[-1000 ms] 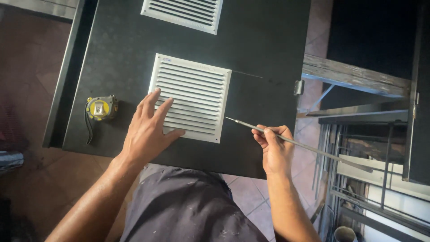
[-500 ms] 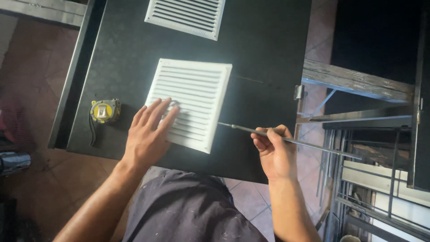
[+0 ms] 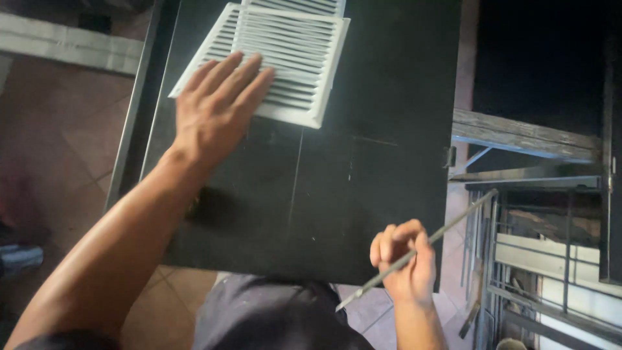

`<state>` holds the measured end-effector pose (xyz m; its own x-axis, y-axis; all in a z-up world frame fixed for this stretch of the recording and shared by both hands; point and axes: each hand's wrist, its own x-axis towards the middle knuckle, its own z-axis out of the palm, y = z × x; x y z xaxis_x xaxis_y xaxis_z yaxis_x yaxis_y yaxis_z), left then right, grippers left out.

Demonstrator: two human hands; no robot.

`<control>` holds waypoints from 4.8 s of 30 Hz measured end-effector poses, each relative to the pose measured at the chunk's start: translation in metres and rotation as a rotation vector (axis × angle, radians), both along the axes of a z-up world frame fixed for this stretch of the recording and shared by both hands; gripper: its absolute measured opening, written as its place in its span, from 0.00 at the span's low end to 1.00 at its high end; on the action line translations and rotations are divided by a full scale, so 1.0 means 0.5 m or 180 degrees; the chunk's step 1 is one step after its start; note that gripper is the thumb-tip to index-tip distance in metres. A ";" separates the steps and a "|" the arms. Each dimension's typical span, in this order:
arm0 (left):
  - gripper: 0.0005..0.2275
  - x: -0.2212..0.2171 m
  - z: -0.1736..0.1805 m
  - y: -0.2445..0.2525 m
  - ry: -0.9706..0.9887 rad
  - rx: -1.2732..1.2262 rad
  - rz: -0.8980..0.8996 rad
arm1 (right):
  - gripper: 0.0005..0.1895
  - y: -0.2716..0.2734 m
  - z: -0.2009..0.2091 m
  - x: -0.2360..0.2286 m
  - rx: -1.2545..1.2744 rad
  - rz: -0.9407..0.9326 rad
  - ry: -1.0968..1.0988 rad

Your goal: Measure and mark a metal panel for vent installation using a tape measure and scribe

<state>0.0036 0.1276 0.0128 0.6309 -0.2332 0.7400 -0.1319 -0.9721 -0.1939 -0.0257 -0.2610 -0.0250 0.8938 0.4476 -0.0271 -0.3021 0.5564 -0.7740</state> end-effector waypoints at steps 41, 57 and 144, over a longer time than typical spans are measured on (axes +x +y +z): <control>0.43 -0.351 -0.107 0.009 0.2965 -0.1134 0.1295 | 0.12 0.093 0.010 -0.003 -0.2268 0.1303 -0.1020; 0.50 -0.347 0.016 -0.031 0.3775 -0.3054 -0.1892 | 0.12 0.283 0.061 -0.140 -0.3287 0.1285 -0.0799; 0.12 0.136 0.166 -0.107 0.6546 -0.1880 0.0653 | 0.02 0.022 0.038 0.337 -0.4061 0.1313 -0.2598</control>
<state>0.0714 0.0742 0.0956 0.4050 -0.1342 -0.9044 0.3822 -0.8738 0.3007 0.1428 -0.2500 -0.0061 0.6821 0.7151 -0.1528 0.4565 -0.5796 -0.6751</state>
